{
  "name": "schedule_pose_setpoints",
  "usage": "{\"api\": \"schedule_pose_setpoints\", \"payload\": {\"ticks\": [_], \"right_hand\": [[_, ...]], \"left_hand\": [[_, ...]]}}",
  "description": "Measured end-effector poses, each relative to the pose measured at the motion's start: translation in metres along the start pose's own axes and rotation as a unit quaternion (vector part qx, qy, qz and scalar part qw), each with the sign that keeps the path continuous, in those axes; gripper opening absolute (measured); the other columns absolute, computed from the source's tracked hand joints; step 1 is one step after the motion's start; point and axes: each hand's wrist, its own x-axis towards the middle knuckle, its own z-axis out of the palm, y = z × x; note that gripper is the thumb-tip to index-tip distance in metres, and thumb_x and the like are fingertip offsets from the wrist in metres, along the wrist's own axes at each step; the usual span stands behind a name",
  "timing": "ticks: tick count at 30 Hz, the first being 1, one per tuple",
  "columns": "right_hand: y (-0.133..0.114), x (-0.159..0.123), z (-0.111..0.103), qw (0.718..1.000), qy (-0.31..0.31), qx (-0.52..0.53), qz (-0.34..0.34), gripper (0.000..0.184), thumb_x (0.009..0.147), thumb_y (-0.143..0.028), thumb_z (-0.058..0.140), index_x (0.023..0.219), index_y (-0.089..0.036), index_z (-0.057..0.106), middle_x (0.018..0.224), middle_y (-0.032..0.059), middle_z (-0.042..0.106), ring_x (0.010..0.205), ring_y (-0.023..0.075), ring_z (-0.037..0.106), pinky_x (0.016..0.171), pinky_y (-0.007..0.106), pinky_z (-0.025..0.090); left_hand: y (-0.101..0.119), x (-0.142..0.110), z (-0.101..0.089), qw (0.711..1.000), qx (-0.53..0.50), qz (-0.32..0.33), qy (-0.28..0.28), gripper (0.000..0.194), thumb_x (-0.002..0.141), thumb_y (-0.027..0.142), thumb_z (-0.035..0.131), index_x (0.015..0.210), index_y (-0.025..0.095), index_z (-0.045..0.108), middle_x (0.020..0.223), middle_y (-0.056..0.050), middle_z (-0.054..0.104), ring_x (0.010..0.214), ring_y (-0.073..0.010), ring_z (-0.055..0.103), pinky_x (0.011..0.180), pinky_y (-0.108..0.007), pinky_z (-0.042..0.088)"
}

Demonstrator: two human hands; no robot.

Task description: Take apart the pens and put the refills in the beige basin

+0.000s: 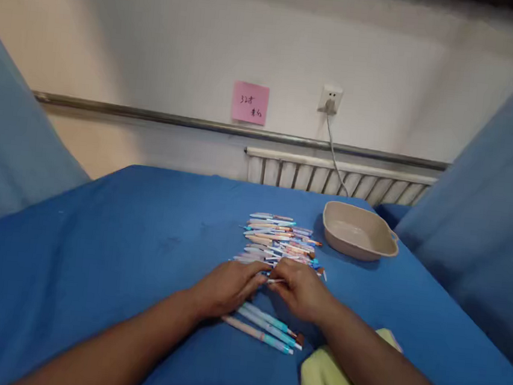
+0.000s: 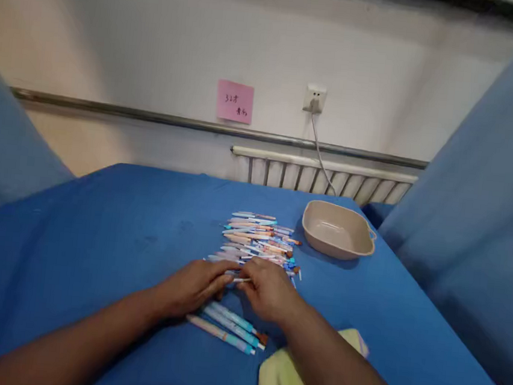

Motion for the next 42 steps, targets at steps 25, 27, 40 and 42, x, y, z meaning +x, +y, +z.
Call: {"api": "schedule_pose_setpoints", "payload": {"ticks": [25, 27, 40, 42], "right_hand": [[0.009, 0.004, -0.012, 0.974, 0.054, -0.105, 0.195, 0.016, 0.092, -0.022, 0.043, 0.096, -0.017, 0.058, 0.095, 0.0096, 0.065, 0.087, 0.0206, 0.059, 0.072, 0.029, 0.037], [0.003, 0.005, -0.011, 0.980, 0.069, -0.082, 0.170, 0.019, 0.093, -0.031, 0.045, 0.099, -0.019, 0.059, 0.097, 0.0070, 0.064, 0.090, 0.0191, 0.058, 0.075, 0.028, 0.038], [0.009, -0.002, -0.025, 0.972, -0.130, -0.173, 0.089, 0.016, 0.088, -0.028, 0.050, 0.086, -0.017, 0.063, 0.094, 0.0076, 0.062, 0.088, 0.0190, 0.057, 0.073, 0.027, 0.036], [0.009, -0.002, -0.027, 0.973, -0.132, -0.168, 0.091, 0.017, 0.086, -0.030, 0.052, 0.089, -0.018, 0.063, 0.094, 0.0072, 0.063, 0.087, 0.0194, 0.058, 0.072, 0.027, 0.036]], "left_hand": [[-0.022, 0.006, -0.003, 0.985, 0.010, -0.019, 0.170, 0.032, 0.090, 0.030, 0.049, 0.117, 0.016, 0.055, 0.107, -0.009, 0.067, 0.094, -0.0214, 0.062, 0.085, -0.031, 0.046], [-0.020, 0.007, 0.001, 0.987, -0.013, -0.006, 0.159, 0.031, 0.090, 0.030, 0.050, 0.117, 0.017, 0.055, 0.109, -0.008, 0.066, 0.096, -0.0210, 0.061, 0.086, -0.031, 0.046], [-0.030, 0.001, -0.018, 0.982, 0.064, -0.055, 0.170, 0.035, 0.090, 0.032, 0.049, 0.122, 0.019, 0.053, 0.104, -0.008, 0.068, 0.093, -0.0235, 0.063, 0.082, -0.033, 0.046], [-0.025, 0.001, -0.016, 0.982, 0.058, -0.055, 0.171, 0.037, 0.089, 0.032, 0.050, 0.123, 0.019, 0.051, 0.101, -0.007, 0.068, 0.091, -0.0225, 0.063, 0.081, -0.032, 0.046]]}}
